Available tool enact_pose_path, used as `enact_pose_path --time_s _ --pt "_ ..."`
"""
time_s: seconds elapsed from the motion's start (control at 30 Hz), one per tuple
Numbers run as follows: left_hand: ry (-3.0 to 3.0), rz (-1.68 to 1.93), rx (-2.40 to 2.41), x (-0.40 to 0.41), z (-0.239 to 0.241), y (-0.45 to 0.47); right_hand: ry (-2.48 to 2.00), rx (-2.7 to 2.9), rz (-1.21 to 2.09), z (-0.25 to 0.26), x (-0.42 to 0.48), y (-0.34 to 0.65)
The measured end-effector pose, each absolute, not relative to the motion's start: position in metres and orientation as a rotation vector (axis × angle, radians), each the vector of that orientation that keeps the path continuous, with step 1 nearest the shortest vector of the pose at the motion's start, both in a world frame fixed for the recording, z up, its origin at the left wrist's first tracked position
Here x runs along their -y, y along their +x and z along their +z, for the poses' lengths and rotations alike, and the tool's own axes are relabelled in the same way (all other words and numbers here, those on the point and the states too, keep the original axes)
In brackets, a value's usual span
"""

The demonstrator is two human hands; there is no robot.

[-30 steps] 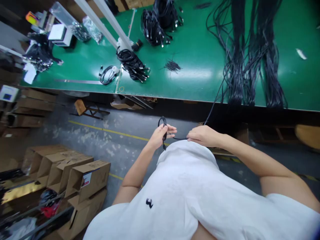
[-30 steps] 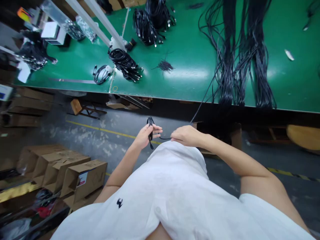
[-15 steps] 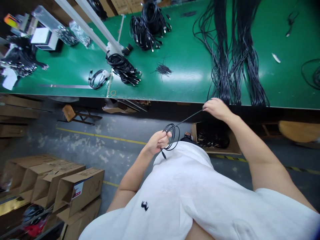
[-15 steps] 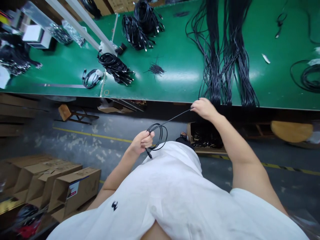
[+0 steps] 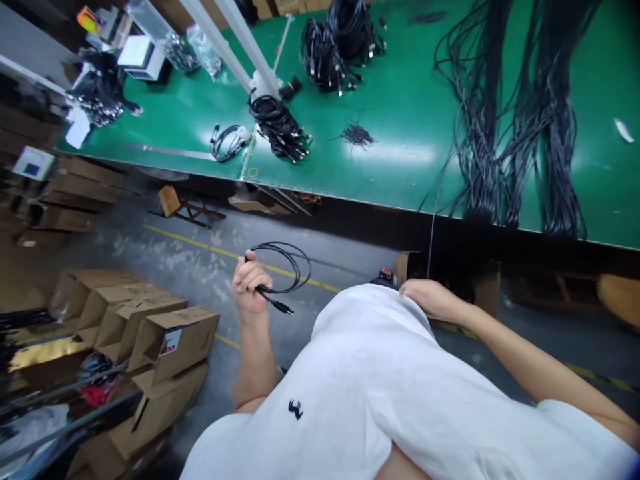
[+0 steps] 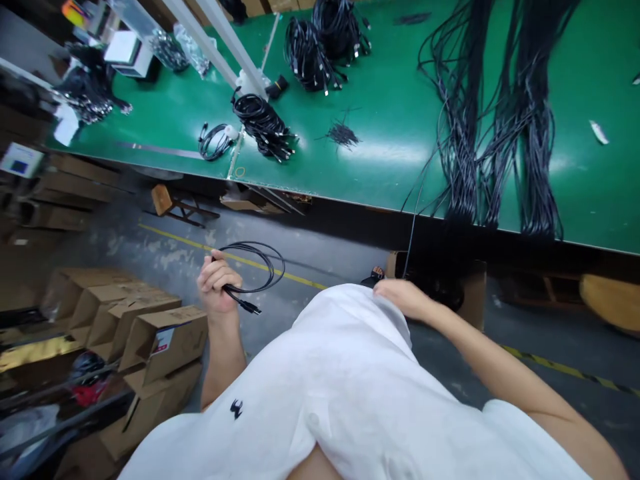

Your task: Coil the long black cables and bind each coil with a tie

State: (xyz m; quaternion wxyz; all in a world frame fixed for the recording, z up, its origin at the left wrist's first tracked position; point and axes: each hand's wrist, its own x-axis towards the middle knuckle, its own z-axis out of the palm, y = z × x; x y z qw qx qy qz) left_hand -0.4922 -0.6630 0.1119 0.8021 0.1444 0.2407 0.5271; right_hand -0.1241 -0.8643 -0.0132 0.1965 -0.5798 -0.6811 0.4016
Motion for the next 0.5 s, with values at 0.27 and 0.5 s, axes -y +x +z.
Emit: enact_pose_path --time_s 0.27,0.5 --pt "0.395 0.876 -0.845 0.679 0.089 -0.474 -1.211 2.34 0.901 0.026 0.826 -0.139" --pt "0.857 0.24 -0.772 0.727 0.063 -0.412 -1.023 2.289 0.827 0.075 0.77 -0.176"
